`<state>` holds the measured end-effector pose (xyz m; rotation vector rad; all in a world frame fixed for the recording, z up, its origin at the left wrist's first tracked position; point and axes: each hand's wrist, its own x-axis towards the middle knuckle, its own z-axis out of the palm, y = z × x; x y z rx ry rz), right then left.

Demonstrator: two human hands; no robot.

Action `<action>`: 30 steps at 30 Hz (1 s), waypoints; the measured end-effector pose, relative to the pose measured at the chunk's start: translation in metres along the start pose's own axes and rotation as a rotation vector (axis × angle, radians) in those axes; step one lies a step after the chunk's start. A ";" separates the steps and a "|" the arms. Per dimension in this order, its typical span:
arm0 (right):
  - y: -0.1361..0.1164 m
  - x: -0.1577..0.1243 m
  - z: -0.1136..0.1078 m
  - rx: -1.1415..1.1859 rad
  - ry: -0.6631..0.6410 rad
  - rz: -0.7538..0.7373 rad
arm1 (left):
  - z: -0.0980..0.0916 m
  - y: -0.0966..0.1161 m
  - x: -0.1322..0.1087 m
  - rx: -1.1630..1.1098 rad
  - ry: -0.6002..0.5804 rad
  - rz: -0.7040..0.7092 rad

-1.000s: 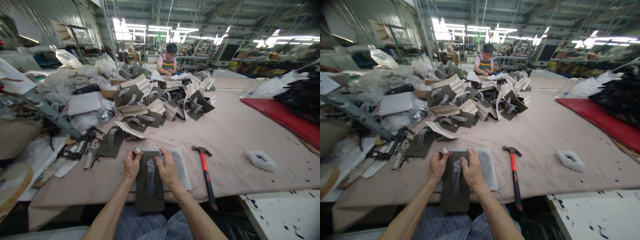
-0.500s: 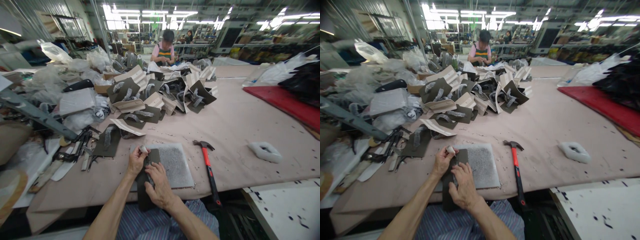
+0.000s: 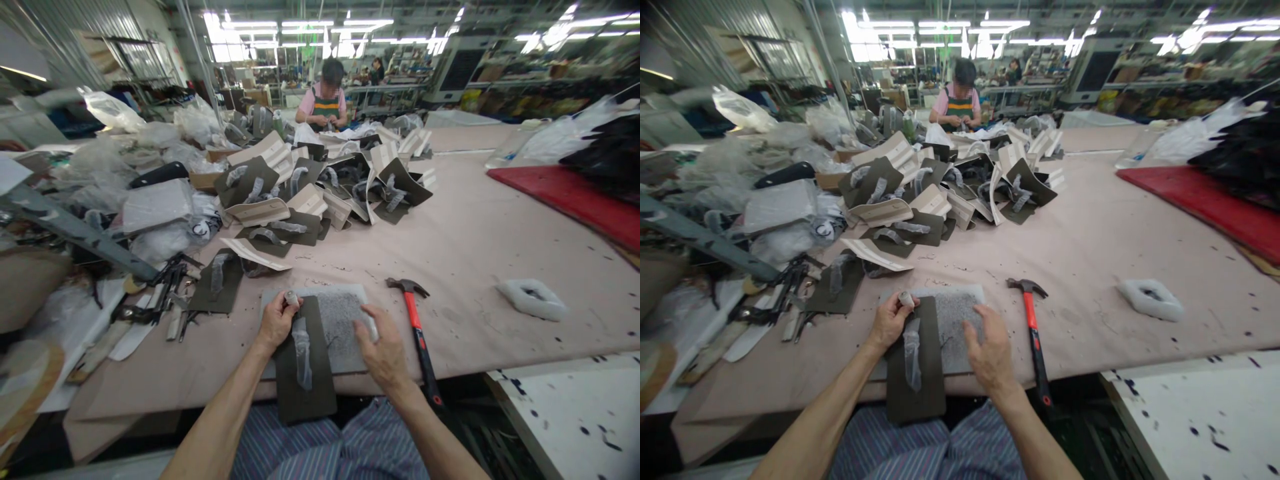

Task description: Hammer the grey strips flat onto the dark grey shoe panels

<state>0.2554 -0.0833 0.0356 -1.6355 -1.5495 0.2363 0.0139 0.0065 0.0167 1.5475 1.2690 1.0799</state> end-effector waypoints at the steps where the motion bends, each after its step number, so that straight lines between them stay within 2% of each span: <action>1: 0.018 0.006 -0.012 -0.123 0.064 0.063 | 0.000 -0.001 0.000 0.017 -0.008 0.014; 2: 0.037 0.012 -0.024 -0.257 0.076 0.136 | 0.000 -0.001 0.000 0.034 -0.013 0.028; 5: 0.084 0.019 -0.051 -0.545 -0.079 0.395 | 0.000 -0.002 -0.001 0.056 -0.020 0.057; 7: 0.100 0.019 -0.059 -0.491 -0.172 0.520 | -0.001 -0.002 -0.002 0.061 -0.030 0.060; 10: 0.099 0.023 -0.062 -0.199 -0.269 0.563 | -0.002 -0.003 -0.004 0.082 -0.041 0.067; 12: 0.084 0.030 -0.061 -0.044 -0.338 0.534 | -0.002 -0.004 -0.005 0.095 -0.038 0.077; 14: 0.058 0.038 -0.059 0.052 -0.375 0.506 | -0.001 -0.005 -0.006 0.103 -0.036 0.086; 17: 0.007 0.046 -0.052 0.277 -0.344 0.528 | -0.001 -0.007 -0.006 0.110 -0.042 0.095; 19: -0.027 0.048 -0.044 0.332 -0.301 0.431 | -0.001 -0.008 -0.006 0.109 -0.045 0.095; 21: -0.052 0.051 -0.037 0.186 -0.321 0.212 | -0.001 -0.009 -0.006 0.108 -0.048 0.090; 23: -0.068 0.056 -0.033 -0.053 -0.442 -0.006 | -0.001 -0.010 -0.006 0.115 -0.050 0.085; 25: -0.079 0.064 -0.034 -0.230 -0.595 -0.123 | -0.001 -0.010 -0.007 0.133 -0.052 0.073; 26: -0.084 0.069 -0.038 -0.269 -0.630 -0.154 | -0.001 -0.011 -0.007 0.140 -0.052 0.066; 28: -0.095 0.078 -0.047 -0.230 -0.558 -0.179 | -0.001 -0.010 -0.007 0.146 -0.054 0.056; 30: -0.104 0.082 -0.053 -0.076 -0.328 -0.169 | -0.001 -0.010 -0.007 0.139 -0.053 0.058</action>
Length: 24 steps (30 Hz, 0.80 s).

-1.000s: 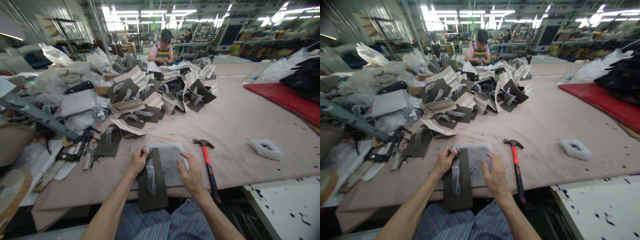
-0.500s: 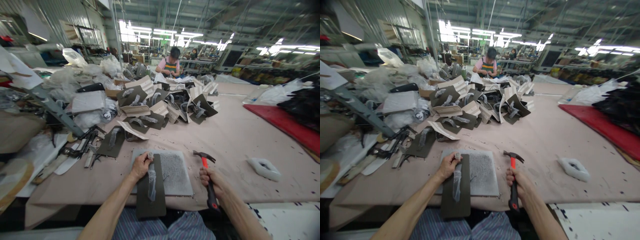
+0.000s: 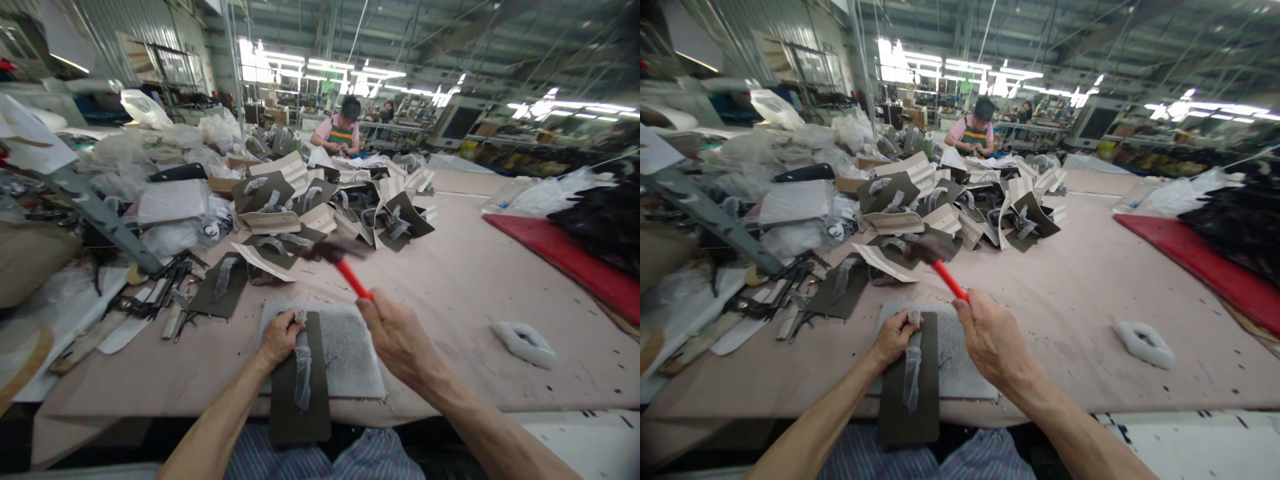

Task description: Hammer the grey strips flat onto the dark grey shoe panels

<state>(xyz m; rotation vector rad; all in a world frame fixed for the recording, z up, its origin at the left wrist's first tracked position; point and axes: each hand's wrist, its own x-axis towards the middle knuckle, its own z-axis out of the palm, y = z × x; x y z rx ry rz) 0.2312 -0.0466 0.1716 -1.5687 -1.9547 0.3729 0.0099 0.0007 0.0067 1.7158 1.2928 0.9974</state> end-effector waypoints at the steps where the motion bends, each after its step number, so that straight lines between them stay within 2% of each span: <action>1: -0.003 -0.001 0.000 0.069 0.127 0.009 | 0.000 0.000 0.000 -0.003 0.002 0.001; 2: -0.003 -0.003 0.002 0.112 0.197 0.014 | 0.000 0.000 0.000 -0.003 0.005 0.000; 3: -0.002 -0.007 0.007 0.114 0.192 0.012 | 0.000 0.000 0.000 -0.001 0.005 -0.003; 4: 0.001 -0.012 0.014 0.072 0.120 0.006 | 0.000 0.000 0.000 0.004 0.003 -0.008; 7: 0.019 -0.026 0.031 -0.148 -0.270 0.003 | 0.001 -0.001 0.000 0.020 -0.013 -0.015; 9: 0.035 -0.031 0.035 -0.202 -0.358 0.070 | 0.001 -0.001 0.000 0.012 -0.015 -0.011; 12: 0.067 -0.036 0.032 -0.095 -0.327 0.227 | 0.001 -0.001 0.000 -0.023 0.005 -0.007; 15: 0.113 -0.051 0.031 0.009 -0.300 0.507 | 0.002 -0.003 0.000 -0.050 0.021 -0.005; 17: 0.143 -0.063 0.034 -0.074 -0.245 0.636 | 0.002 -0.004 0.001 -0.073 0.029 -0.008; 18: 0.153 -0.068 0.035 -0.138 -0.209 0.652 | 0.002 -0.005 0.001 -0.089 0.038 -0.014; 20: 0.159 -0.074 0.040 -0.239 -0.139 0.609 | 0.003 -0.004 0.002 -0.126 0.061 -0.035; 21: 0.151 -0.074 0.043 -0.261 -0.104 0.545 | 0.003 -0.003 0.002 -0.145 0.071 -0.048; 22: 0.138 -0.072 0.046 -0.261 -0.077 0.441 | 0.003 -0.002 0.002 -0.165 0.079 -0.062; 24: 0.098 -0.061 0.055 -0.247 -0.071 0.105 | 0.003 0.002 0.004 -0.206 0.093 -0.093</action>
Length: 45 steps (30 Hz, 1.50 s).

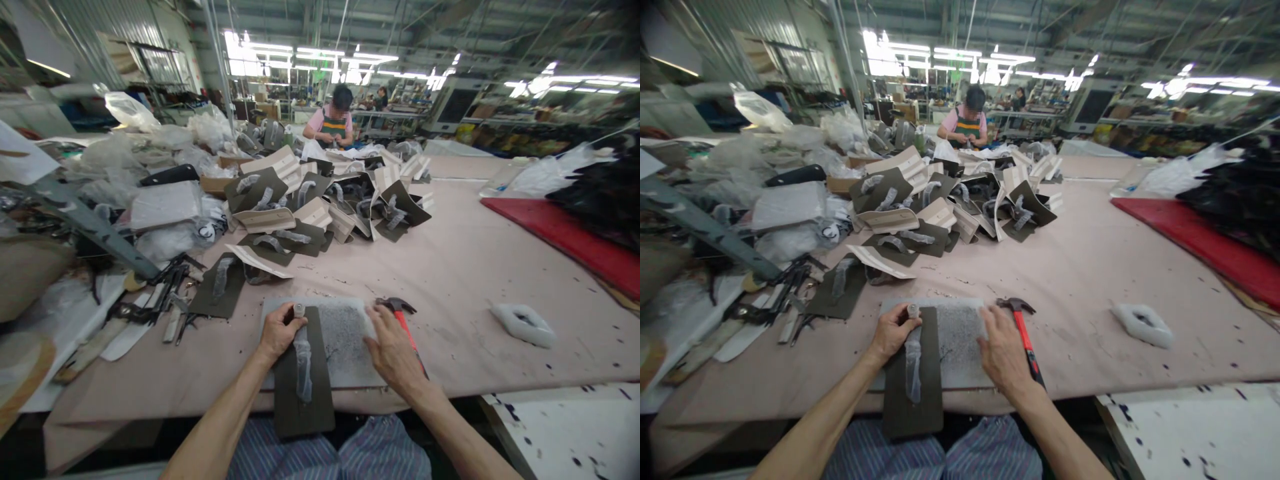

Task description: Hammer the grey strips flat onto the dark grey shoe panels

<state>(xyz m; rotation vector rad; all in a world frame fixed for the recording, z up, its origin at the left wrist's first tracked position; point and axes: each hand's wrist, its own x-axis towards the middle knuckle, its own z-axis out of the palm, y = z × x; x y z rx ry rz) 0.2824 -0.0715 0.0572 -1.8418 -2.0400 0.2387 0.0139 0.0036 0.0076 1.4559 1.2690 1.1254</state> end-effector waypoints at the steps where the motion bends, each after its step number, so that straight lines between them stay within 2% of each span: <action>1: -0.024 0.005 -0.001 0.013 -0.024 -0.193 | 0.001 0.002 0.001 -0.026 0.007 -0.016; 3: -0.071 0.015 -0.002 -0.006 -0.155 -0.524 | 0.001 0.003 0.003 -0.106 0.034 -0.055; 5: -0.104 0.024 0.001 -0.080 -0.261 -0.724 | -0.001 0.005 0.007 -0.229 0.100 -0.107; 6: -0.114 0.027 0.003 -0.130 -0.284 -0.776 | -0.003 0.006 0.008 -0.294 0.150 -0.136; 8: -0.125 0.033 0.008 -0.225 -0.274 -0.786 | -0.012 0.014 0.010 -0.385 0.260 -0.172; 10: -0.129 0.036 0.010 -0.281 -0.208 -0.672 | -0.025 0.030 0.010 -0.389 0.347 -0.128; 13: -0.130 0.038 0.007 -0.311 -0.109 -0.366 | -0.049 0.064 0.006 -0.243 0.396 0.058; 15: -0.132 0.039 0.005 -0.305 -0.113 -0.198 | -0.059 0.083 0.003 -0.106 0.384 0.140; 17: -0.133 0.037 0.006 -0.270 -0.172 -0.076 | -0.059 0.089 0.002 -0.010 0.343 0.149; 19: -0.134 0.033 0.010 -0.212 -0.226 0.028 | -0.050 0.082 0.000 0.013 0.283 0.113; 21: -0.135 0.027 0.015 -0.153 -0.220 0.117 | -0.037 0.065 -0.001 -0.024 0.223 0.060; 24: -0.135 0.018 0.023 -0.041 -0.116 0.180 | -0.019 0.039 -0.003 -0.081 0.187 -0.008; 27: -0.135 0.012 0.032 0.069 -0.023 0.194 | -0.009 0.024 0.001 -0.133 0.177 -0.034; 32: -0.142 0.008 0.052 0.174 -0.189 0.281 | 0.001 0.014 0.011 -0.200 0.115 -0.090; 34: -0.142 0.004 0.056 0.258 -0.197 0.278 | 0.004 0.009 0.012 -0.210 0.105 -0.094; 37: -0.128 -0.001 0.054 0.387 -0.129 0.163 | 0.005 0.001 0.007 -0.206 0.085 -0.072; 39: -0.105 -0.004 0.047 0.392 -0.027 0.103 | 0.005 -0.004 0.004 -0.182 0.066 -0.059; 42: -0.049 -0.007 0.033 0.244 0.153 0.164 | 0.004 -0.010 0.003 -0.136 0.045 -0.047; 45: 0.015 -0.014 0.021 -0.051 0.200 0.311 | 0.004 -0.014 0.004 -0.099 0.029 -0.038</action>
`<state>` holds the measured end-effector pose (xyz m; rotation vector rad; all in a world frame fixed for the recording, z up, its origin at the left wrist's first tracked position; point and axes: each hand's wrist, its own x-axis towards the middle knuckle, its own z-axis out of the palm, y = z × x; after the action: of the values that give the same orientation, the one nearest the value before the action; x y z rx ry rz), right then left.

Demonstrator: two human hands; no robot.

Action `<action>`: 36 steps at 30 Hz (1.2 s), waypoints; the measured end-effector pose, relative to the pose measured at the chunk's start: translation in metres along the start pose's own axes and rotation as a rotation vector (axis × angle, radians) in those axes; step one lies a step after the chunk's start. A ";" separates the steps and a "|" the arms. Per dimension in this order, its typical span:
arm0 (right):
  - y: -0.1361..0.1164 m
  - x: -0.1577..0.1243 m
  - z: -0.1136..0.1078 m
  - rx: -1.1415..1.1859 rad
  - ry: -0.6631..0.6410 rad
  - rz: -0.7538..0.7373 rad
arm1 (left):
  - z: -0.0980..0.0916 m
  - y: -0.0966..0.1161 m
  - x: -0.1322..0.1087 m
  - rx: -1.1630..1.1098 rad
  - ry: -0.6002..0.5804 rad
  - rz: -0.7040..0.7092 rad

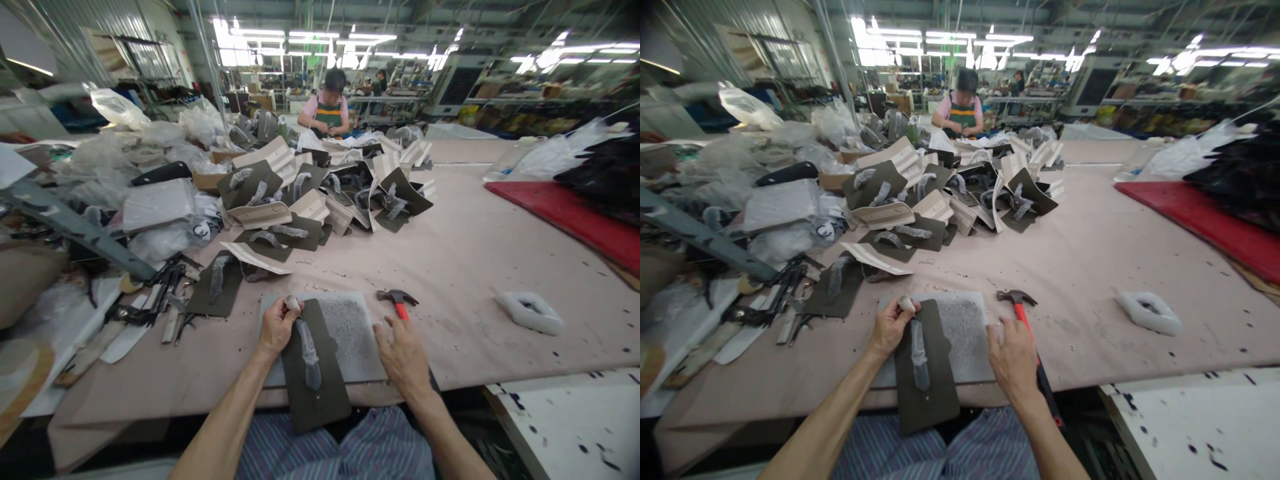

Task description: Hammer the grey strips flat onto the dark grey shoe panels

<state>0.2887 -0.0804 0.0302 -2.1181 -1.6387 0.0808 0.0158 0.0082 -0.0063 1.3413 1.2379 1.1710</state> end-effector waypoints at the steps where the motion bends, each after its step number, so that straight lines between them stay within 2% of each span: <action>1: 0.019 0.002 -0.002 -0.112 -0.018 0.043 | 0.000 -0.001 0.000 0.006 -0.006 0.003; 4: 0.060 0.000 -0.004 -0.324 -0.152 0.167 | 0.001 -0.002 0.001 0.013 -0.011 0.012; 6: 0.073 -0.003 -0.004 -0.298 -0.218 0.226 | 0.002 -0.001 0.001 0.030 -0.015 0.017; 8: 0.074 -0.001 -0.006 -0.078 -0.252 0.356 | 0.002 0.001 0.000 0.076 -0.021 0.030; 11: 0.062 0.009 -0.015 0.527 -0.384 0.631 | 0.003 0.008 -0.002 0.199 -0.023 0.076; 12: 0.054 0.013 -0.020 0.686 -0.439 0.680 | 0.004 0.010 -0.004 0.242 -0.023 0.098; 14: 0.033 0.018 -0.030 0.855 -0.502 0.697 | 0.005 0.014 -0.006 0.305 -0.024 0.135; 16: 0.006 0.019 -0.041 0.916 -0.482 0.636 | 0.007 0.016 -0.008 0.342 -0.025 0.157; 18: -0.022 0.017 -0.051 0.893 -0.396 0.433 | 0.008 0.017 -0.009 0.372 -0.023 0.167; 21: -0.057 0.016 -0.059 0.580 -0.232 -0.077 | 0.009 0.016 -0.010 0.412 -0.024 0.164; 23: -0.072 0.021 -0.064 0.306 -0.242 -0.346 | 0.009 0.015 -0.010 0.428 -0.017 0.151; 25: -0.083 0.030 -0.072 0.111 -0.321 -0.501 | 0.008 0.015 -0.010 0.429 0.000 0.137; 26: -0.087 0.035 -0.079 0.066 -0.333 -0.549 | 0.008 0.015 -0.010 0.421 0.005 0.134; 28: -0.095 0.044 -0.097 0.099 -0.229 -0.599 | 0.008 0.015 -0.011 0.391 0.001 0.134; 30: -0.101 0.048 -0.112 0.237 0.002 -0.550 | 0.008 0.016 -0.012 0.364 -0.010 0.135; 32: -0.103 0.047 -0.114 0.361 0.217 -0.459 | 0.009 0.018 -0.012 0.359 -0.013 0.126; 33: -0.101 0.044 -0.110 0.371 0.241 -0.448 | 0.009 0.018 -0.012 0.361 -0.013 0.120; 34: -0.097 0.039 -0.102 0.337 0.204 -0.467 | 0.009 0.018 -0.012 0.371 -0.017 0.113; 36: -0.086 0.031 -0.083 0.189 -0.036 -0.579 | 0.009 0.017 -0.011 0.406 -0.016 0.094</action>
<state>0.2461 -0.0620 0.1445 -1.4487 -2.1051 0.0848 0.0266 -0.0044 0.0091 1.7180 1.4671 1.0020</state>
